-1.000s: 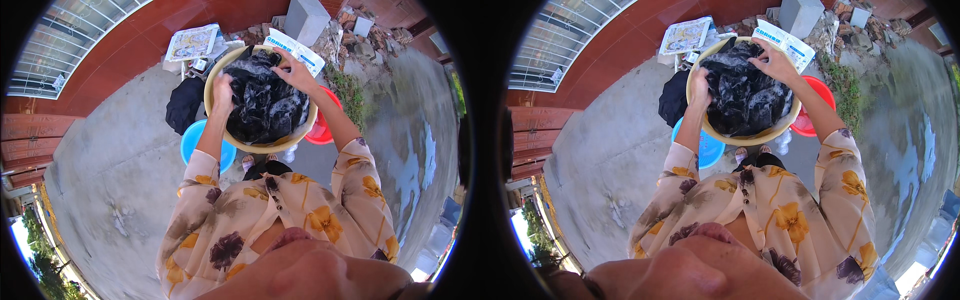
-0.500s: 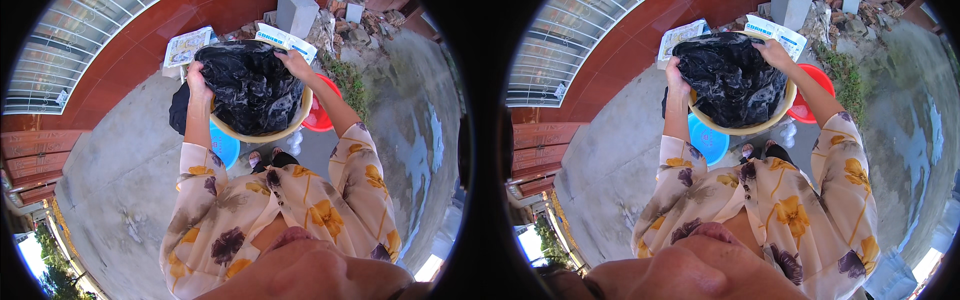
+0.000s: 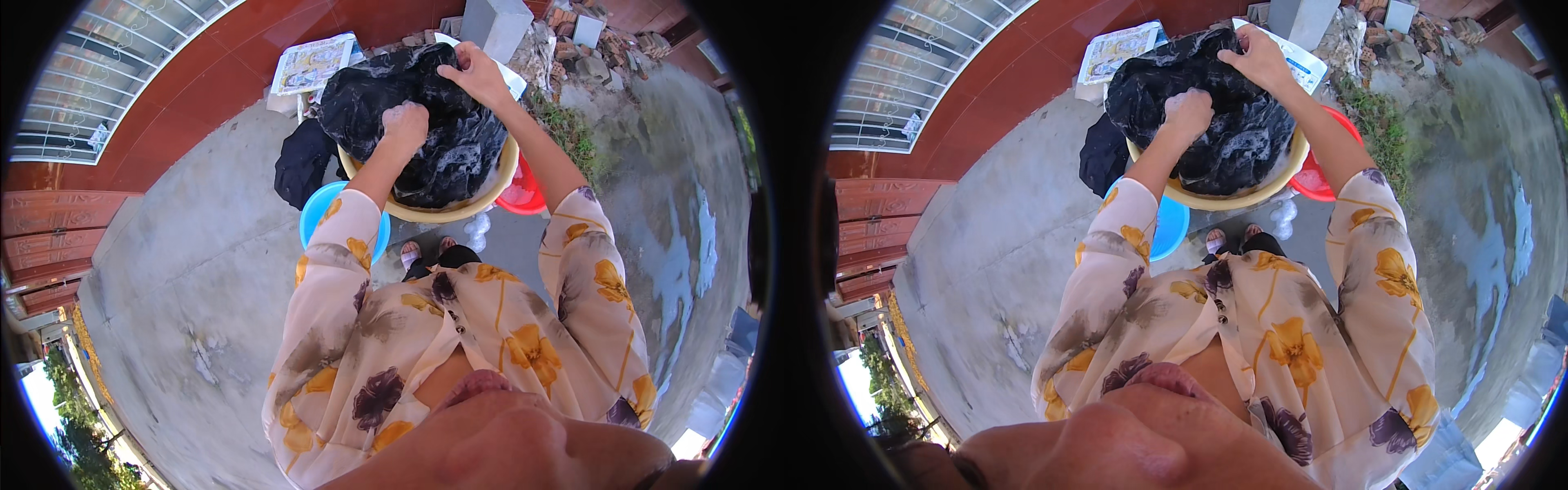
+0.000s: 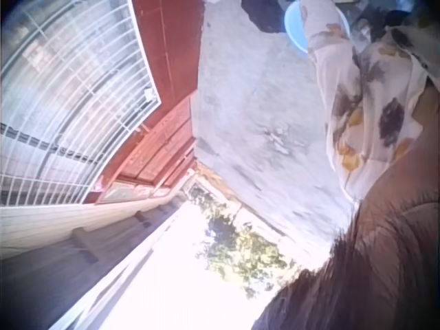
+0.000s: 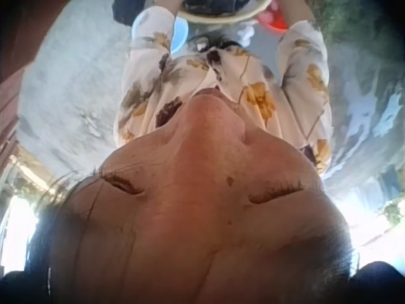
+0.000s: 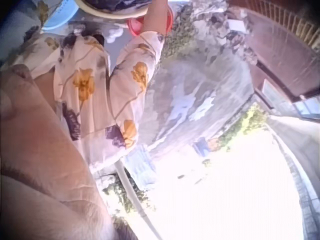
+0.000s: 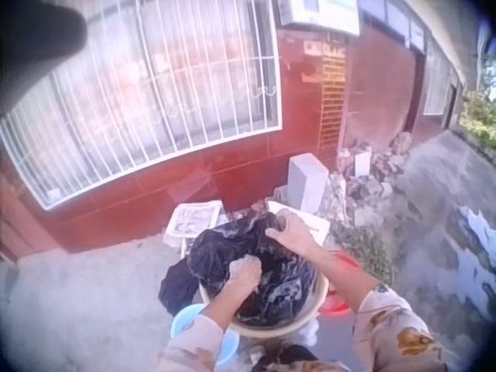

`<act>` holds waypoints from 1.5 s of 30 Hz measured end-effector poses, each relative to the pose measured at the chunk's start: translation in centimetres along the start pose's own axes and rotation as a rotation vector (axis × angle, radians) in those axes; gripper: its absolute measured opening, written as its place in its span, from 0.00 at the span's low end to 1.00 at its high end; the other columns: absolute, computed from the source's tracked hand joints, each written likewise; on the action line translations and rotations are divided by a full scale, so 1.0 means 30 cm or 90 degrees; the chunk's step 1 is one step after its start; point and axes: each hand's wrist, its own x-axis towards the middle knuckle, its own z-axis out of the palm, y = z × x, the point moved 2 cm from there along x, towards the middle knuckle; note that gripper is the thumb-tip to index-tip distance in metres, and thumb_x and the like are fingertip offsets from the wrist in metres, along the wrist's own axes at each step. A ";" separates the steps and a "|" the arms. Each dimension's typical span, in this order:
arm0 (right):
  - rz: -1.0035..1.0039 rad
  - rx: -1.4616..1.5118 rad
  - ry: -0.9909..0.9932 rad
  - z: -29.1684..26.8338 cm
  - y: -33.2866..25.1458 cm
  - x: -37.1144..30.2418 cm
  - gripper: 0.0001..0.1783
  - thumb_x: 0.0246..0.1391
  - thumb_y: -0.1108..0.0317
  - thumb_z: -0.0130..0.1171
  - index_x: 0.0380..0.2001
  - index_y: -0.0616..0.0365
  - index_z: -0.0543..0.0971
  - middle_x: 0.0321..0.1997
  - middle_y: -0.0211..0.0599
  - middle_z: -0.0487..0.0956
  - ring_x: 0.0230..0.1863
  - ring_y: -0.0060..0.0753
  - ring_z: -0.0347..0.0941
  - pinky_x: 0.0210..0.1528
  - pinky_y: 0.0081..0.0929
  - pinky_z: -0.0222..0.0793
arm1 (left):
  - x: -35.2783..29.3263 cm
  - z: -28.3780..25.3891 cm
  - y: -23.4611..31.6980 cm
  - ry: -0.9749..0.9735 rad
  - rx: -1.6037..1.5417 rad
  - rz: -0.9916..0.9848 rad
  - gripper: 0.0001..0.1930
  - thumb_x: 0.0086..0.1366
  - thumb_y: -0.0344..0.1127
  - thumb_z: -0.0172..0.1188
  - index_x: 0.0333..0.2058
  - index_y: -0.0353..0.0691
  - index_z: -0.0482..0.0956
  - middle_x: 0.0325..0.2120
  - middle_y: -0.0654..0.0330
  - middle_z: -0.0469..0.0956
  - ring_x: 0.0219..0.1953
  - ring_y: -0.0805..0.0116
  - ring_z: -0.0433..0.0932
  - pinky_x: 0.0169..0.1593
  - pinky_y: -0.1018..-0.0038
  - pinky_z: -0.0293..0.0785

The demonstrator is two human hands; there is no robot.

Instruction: The person hand-washes a dark garment in a yellow basin filled with soapy water. They repeatedly submerge, agitate, and wring the fabric, then lift and inspect it before returning it to the basin.

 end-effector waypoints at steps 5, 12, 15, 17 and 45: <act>-0.208 0.018 -0.110 0.070 -0.008 -0.254 0.09 0.52 0.67 0.63 0.34 0.59 0.81 0.42 0.38 0.82 0.45 0.42 0.77 0.50 0.37 0.72 | 0.017 0.079 0.024 -0.182 0.232 0.167 0.13 0.64 0.34 0.58 0.44 0.44 0.86 0.43 0.58 0.83 0.48 0.57 0.83 0.45 0.62 0.80; -0.175 -0.278 -0.142 0.161 0.128 -0.353 0.16 0.55 0.62 0.57 0.44 0.50 0.85 0.47 0.31 0.83 0.54 0.35 0.73 0.61 0.38 0.63 | -0.089 -0.011 -0.080 -0.012 0.077 0.192 0.08 0.64 0.34 0.57 0.35 0.40 0.84 0.35 0.51 0.83 0.39 0.49 0.84 0.40 0.54 0.79; -0.326 -0.298 -0.158 0.172 0.068 -0.368 0.19 0.54 0.65 0.57 0.49 0.49 0.83 0.48 0.31 0.82 0.55 0.36 0.73 0.61 0.38 0.63 | -0.123 -0.060 -0.100 -0.098 0.101 0.198 0.09 0.63 0.34 0.58 0.36 0.42 0.85 0.36 0.54 0.84 0.41 0.50 0.84 0.43 0.57 0.79; -0.384 -0.251 -0.157 0.196 0.051 -0.371 0.20 0.52 0.68 0.58 0.49 0.47 0.84 0.47 0.31 0.83 0.54 0.39 0.74 0.60 0.41 0.63 | -0.124 -0.059 -0.092 -0.192 0.152 0.201 0.10 0.62 0.35 0.59 0.38 0.43 0.86 0.35 0.55 0.85 0.43 0.51 0.84 0.45 0.58 0.79; 0.110 0.574 -0.050 0.129 -0.072 -0.260 0.18 0.54 0.70 0.55 0.49 0.62 0.76 0.47 0.38 0.77 0.51 0.32 0.72 0.58 0.25 0.65 | -0.262 -0.095 0.019 0.204 -1.203 -0.340 0.35 0.72 0.52 0.57 0.68 0.44 0.53 0.61 0.55 0.66 0.61 0.64 0.66 0.60 0.67 0.65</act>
